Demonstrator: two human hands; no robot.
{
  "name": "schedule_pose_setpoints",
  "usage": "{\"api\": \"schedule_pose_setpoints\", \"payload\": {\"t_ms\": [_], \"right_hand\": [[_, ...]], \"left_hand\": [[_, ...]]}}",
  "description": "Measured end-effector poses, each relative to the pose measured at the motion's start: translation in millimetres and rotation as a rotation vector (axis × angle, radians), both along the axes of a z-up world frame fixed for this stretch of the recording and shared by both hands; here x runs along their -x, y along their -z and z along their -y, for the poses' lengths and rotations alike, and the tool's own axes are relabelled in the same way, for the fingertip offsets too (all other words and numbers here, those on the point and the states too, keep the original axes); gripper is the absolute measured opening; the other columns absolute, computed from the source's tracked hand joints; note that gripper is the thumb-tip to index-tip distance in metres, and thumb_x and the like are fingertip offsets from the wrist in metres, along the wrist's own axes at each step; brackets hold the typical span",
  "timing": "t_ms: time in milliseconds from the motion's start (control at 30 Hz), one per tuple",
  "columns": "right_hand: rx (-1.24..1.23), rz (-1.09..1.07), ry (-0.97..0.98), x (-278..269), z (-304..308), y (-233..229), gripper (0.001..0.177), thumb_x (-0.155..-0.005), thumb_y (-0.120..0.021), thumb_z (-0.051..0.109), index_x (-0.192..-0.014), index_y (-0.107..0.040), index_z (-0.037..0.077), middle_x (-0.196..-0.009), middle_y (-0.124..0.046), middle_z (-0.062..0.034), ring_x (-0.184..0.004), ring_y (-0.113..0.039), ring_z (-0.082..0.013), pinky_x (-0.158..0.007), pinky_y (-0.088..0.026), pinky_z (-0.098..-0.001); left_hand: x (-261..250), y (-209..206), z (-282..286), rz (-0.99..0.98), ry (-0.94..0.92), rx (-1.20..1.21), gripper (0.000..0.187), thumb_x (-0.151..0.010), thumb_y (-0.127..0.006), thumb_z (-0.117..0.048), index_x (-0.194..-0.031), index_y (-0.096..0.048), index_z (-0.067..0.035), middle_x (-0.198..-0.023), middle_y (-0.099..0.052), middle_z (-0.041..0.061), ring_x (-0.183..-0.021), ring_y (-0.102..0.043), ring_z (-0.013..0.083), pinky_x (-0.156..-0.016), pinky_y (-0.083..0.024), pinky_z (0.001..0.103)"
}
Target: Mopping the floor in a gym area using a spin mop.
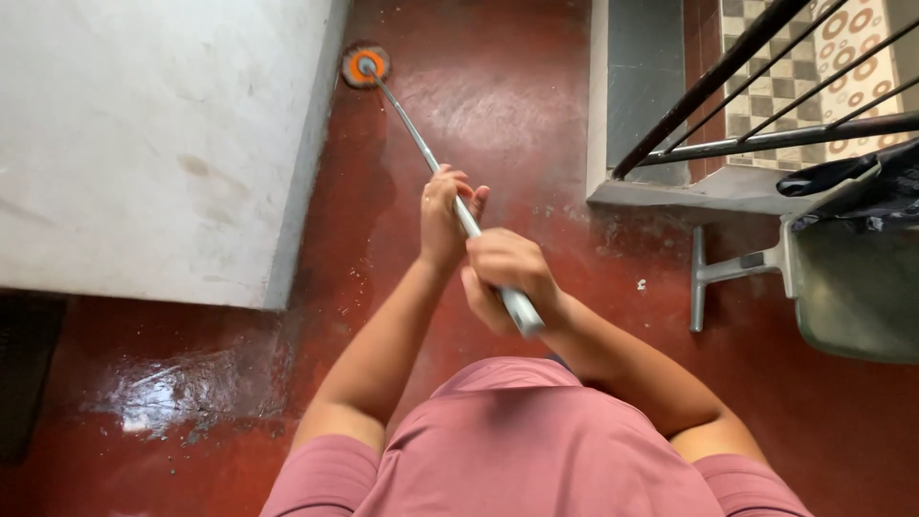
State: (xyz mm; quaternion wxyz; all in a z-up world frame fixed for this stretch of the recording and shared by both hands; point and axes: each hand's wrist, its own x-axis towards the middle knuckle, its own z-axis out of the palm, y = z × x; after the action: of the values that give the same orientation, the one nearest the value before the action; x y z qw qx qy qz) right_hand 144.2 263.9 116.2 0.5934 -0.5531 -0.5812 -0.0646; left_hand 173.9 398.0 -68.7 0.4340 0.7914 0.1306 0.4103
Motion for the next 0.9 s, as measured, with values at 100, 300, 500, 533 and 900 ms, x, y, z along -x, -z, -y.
{"api": "schedule_pose_setpoints", "payload": {"t_ms": [100, 300, 500, 533, 900], "right_hand": [[-0.048, 0.011, -0.019, 8, -5, -26, 0.045, -0.095, -0.057, 0.006, -0.054, -0.039, 0.013, -0.052, -0.044, -0.0039, -0.043, -0.049, -0.0269, -0.051, -0.047, -0.0396], [-0.091, 0.018, -0.073, -47, -44, 27, 0.043, -0.094, -0.053, 0.001, -0.056, -0.037, 0.013, -0.051, -0.041, -0.0045, -0.04, -0.045, -0.028, -0.046, -0.04, -0.0374], [-0.048, 0.118, -0.002, -158, -95, 98, 0.039, -0.094, -0.056, -0.005, -0.062, -0.039, 0.009, -0.061, -0.044, -0.0113, -0.05, -0.048, -0.0349, -0.053, -0.046, -0.0398], [0.017, 0.086, 0.011, -172, -102, 94, 0.035, -0.095, -0.056, -0.005, -0.065, -0.042, 0.007, -0.064, -0.045, -0.0119, -0.054, -0.048, -0.0386, -0.055, -0.047, -0.0411], [0.113, 0.026, 0.017, -189, -122, 25, 0.034, -0.084, -0.065, -0.004, -0.061, -0.047, 0.013, -0.063, -0.054, -0.0051, -0.063, -0.064, -0.0316, -0.074, -0.059, -0.0366]], "left_hand": [[9, -54, 8, 0.298, 0.018, -0.025, 0.031, -0.09, -0.078, -0.016, -0.071, -0.055, -0.016, -0.08, -0.069, -0.001, -0.093, -0.071, 0.0273, -0.095, -0.051, 0.039], [-26, 16, -27, 0.125, -0.014, -0.028, 0.033, -0.083, -0.085, -0.018, -0.106, -0.062, -0.014, -0.123, -0.067, 0.008, -0.127, -0.06, 0.0332, -0.113, -0.043, 0.044], [-40, 58, -66, -0.605, 0.063, 0.166, 0.088, -0.092, -0.066, -0.033, -0.163, -0.019, -0.01, -0.163, -0.021, 0.033, -0.149, -0.023, 0.0551, -0.121, -0.026, 0.065], [-42, 64, -71, -0.655, 0.076, 0.157, 0.09, -0.09, -0.07, -0.031, -0.162, -0.021, -0.008, -0.159, -0.027, 0.034, -0.149, -0.027, 0.0521, -0.122, -0.027, 0.062], [-112, 212, -119, -0.616, 0.187, -0.196, 0.09, -0.069, -0.076, -0.027, -0.147, -0.045, 0.004, -0.15, -0.046, 0.023, -0.15, -0.035, 0.0317, -0.128, -0.023, 0.038]]}}
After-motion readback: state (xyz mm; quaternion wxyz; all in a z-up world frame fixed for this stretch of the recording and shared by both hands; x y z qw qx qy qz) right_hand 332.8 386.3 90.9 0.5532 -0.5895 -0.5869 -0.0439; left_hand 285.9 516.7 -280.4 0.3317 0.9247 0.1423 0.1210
